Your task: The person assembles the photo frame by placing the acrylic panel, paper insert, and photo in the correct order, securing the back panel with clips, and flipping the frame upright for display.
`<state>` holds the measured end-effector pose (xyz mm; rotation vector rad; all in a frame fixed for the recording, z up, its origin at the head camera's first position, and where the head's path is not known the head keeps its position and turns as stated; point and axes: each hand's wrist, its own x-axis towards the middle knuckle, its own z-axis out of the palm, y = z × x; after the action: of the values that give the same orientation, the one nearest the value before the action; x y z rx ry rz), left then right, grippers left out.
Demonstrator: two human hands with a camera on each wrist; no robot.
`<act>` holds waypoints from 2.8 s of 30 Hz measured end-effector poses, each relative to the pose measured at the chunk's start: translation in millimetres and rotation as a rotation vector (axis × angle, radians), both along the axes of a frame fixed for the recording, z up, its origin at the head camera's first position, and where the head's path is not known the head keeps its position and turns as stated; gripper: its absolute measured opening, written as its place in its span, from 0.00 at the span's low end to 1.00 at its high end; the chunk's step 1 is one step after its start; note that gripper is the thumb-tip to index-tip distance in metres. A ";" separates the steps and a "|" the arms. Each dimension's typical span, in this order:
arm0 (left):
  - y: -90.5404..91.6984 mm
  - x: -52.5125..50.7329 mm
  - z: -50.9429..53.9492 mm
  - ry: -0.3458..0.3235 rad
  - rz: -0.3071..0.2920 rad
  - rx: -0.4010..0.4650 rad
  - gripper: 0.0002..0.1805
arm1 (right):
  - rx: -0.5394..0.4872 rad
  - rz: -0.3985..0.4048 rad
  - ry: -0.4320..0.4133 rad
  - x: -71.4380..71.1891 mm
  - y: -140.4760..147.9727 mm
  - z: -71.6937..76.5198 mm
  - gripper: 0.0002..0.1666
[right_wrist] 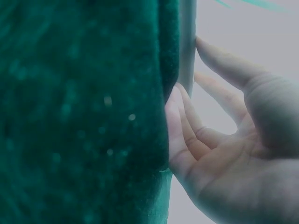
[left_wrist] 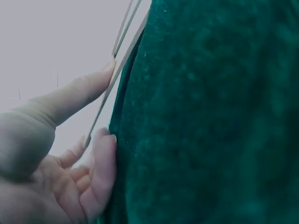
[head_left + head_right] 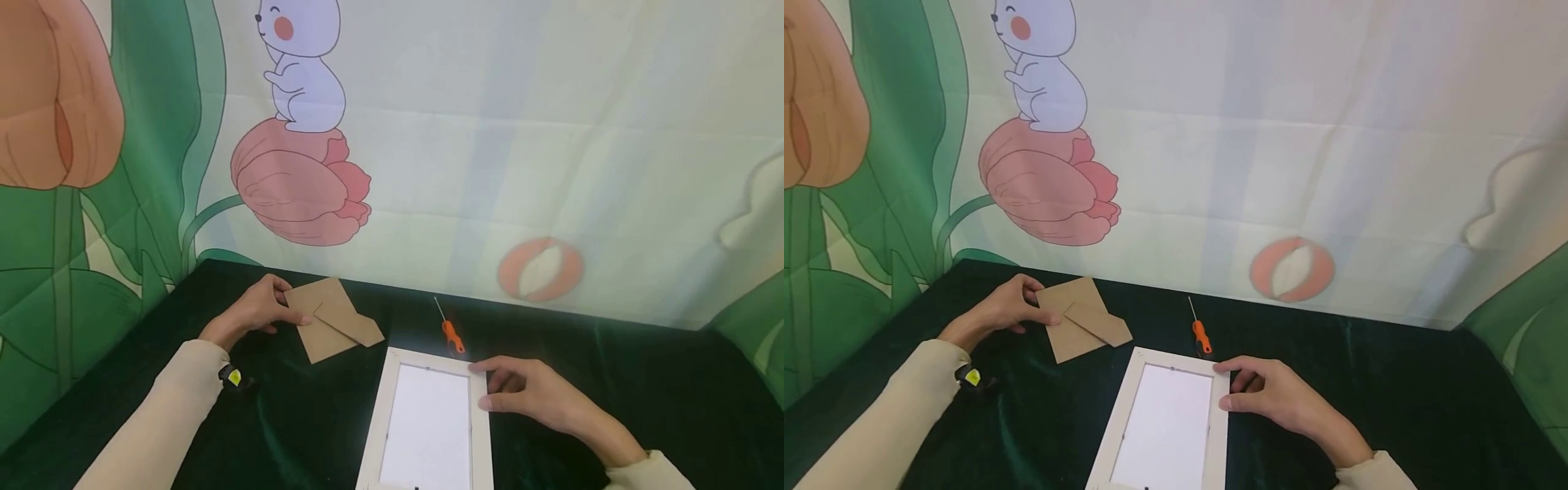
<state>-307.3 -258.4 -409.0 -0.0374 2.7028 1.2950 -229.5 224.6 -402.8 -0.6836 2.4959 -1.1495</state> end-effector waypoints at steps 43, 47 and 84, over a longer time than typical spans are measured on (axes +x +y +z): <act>39.0 30.0 52.2 0.264 0.080 0.389 0.30 | 0.039 -0.018 0.023 7.0 -0.7 -0.4 0.33; 40.4 33.3 61.2 0.304 0.090 0.440 0.31 | 0.035 -0.019 0.023 7.7 0.0 0.4 0.33; 94.2 48.5 58.4 0.112 -0.144 0.625 0.35 | 0.071 -0.032 0.050 6.5 0.7 2.2 0.33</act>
<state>-258.8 -164.2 -350.6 0.2974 2.2024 2.0672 -223.0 225.3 -400.6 -0.6632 2.5843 -1.0616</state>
